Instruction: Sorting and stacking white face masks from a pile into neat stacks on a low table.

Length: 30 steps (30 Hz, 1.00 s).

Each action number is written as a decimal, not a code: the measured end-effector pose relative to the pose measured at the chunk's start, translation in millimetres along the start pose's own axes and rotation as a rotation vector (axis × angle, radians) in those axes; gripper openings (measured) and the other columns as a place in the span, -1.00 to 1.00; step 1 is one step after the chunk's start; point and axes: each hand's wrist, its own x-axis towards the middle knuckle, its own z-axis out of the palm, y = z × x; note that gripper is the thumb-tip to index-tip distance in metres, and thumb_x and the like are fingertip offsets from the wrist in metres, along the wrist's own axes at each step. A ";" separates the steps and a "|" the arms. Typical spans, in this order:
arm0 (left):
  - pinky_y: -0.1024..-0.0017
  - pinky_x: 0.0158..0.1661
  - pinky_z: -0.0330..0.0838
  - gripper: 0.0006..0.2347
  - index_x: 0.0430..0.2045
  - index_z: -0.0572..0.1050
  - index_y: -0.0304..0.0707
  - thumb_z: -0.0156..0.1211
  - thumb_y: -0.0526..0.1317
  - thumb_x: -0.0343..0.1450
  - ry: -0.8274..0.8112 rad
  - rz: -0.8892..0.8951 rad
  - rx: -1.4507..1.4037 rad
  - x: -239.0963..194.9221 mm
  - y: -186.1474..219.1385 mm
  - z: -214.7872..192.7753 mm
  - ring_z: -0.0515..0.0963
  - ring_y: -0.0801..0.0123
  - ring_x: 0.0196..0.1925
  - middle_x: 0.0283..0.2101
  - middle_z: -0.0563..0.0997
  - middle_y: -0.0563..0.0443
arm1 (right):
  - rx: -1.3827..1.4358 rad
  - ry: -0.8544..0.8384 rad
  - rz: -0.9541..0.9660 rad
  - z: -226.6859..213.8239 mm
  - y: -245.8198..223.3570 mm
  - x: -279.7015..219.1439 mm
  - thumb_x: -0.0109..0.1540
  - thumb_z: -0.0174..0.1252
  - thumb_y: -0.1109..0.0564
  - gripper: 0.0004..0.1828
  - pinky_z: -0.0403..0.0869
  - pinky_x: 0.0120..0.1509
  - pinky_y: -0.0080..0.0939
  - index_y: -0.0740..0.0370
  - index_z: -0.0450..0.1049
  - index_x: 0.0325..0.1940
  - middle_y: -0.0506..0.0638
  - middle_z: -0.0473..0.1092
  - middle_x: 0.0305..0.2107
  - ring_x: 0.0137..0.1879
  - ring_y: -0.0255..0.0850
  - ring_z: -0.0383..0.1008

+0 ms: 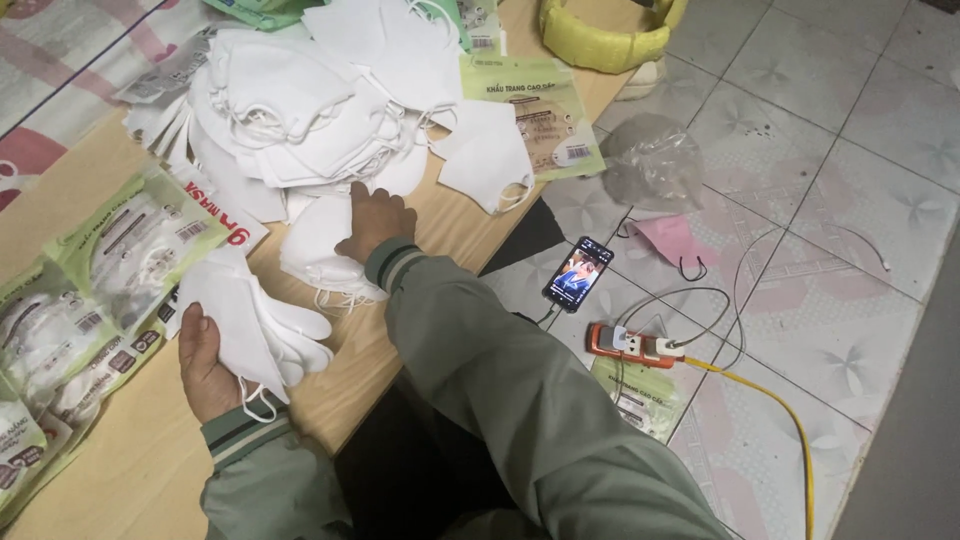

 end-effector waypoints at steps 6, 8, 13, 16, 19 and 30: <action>0.41 0.24 0.58 -0.66 0.18 0.41 -0.12 0.25 -0.22 0.49 0.018 -0.002 0.002 -10.6 4.8 16.2 0.61 0.41 0.17 0.08 0.50 0.07 | -0.104 0.168 -0.162 -4.2 -8.0 -11.0 0.25 0.16 0.19 -0.39 0.31 0.24 0.06 0.22 0.24 0.39 0.17 0.40 -0.03 0.18 0.03 0.37; 0.38 0.26 0.57 -0.66 0.18 0.41 -0.12 0.25 -0.23 0.50 0.015 0.001 -0.007 -11.0 4.4 16.2 0.60 0.40 0.18 0.09 0.48 0.08 | -0.007 0.161 -0.198 -2.8 -9.3 -11.4 0.29 0.07 0.22 -0.41 0.36 0.25 0.06 0.25 0.19 0.42 0.20 0.42 -0.02 0.19 0.06 0.40; 0.40 0.23 0.58 -0.66 0.17 0.40 -0.16 0.26 -0.20 0.51 0.048 0.053 0.088 -14.0 8.8 22.5 0.60 0.39 0.15 0.05 0.46 0.07 | 0.282 0.216 -0.279 -6.7 -11.6 -13.6 0.36 -0.03 0.21 -0.38 0.32 0.47 0.18 0.26 0.06 0.52 0.37 0.36 0.20 0.43 0.23 0.28; 0.29 0.17 0.55 -0.72 0.15 0.45 -0.16 0.23 -0.22 0.55 0.097 0.115 0.228 -7.1 2.2 7.4 0.59 0.29 0.14 0.03 0.48 -0.01 | 0.404 0.289 -0.330 -12.0 -15.6 -18.1 0.38 0.03 0.12 -0.48 0.48 0.32 0.08 0.20 0.22 0.44 0.23 0.45 -0.01 0.22 0.10 0.48; 0.26 0.11 0.59 -0.74 0.11 0.49 -0.09 0.21 -0.17 0.53 0.171 0.091 0.192 -13.0 8.7 20.3 0.61 0.30 0.09 0.02 0.53 0.00 | 0.831 0.258 -0.297 -3.5 -12.5 -6.6 0.32 0.17 0.16 -0.34 0.57 0.18 -0.08 0.17 0.18 0.50 0.13 0.41 -0.15 0.02 -0.11 0.46; -0.04 0.14 0.48 -0.50 0.12 0.44 -0.40 0.19 0.12 0.53 0.215 0.062 -0.004 -42.7 33.3 69.8 0.58 -0.02 0.12 0.05 0.46 -0.39 | 0.914 -0.003 -0.301 57.4 -28.7 -14.8 0.21 0.31 0.23 -0.33 0.59 -0.03 -0.23 0.07 0.33 0.41 -0.12 0.30 -0.32 -0.16 -0.30 0.48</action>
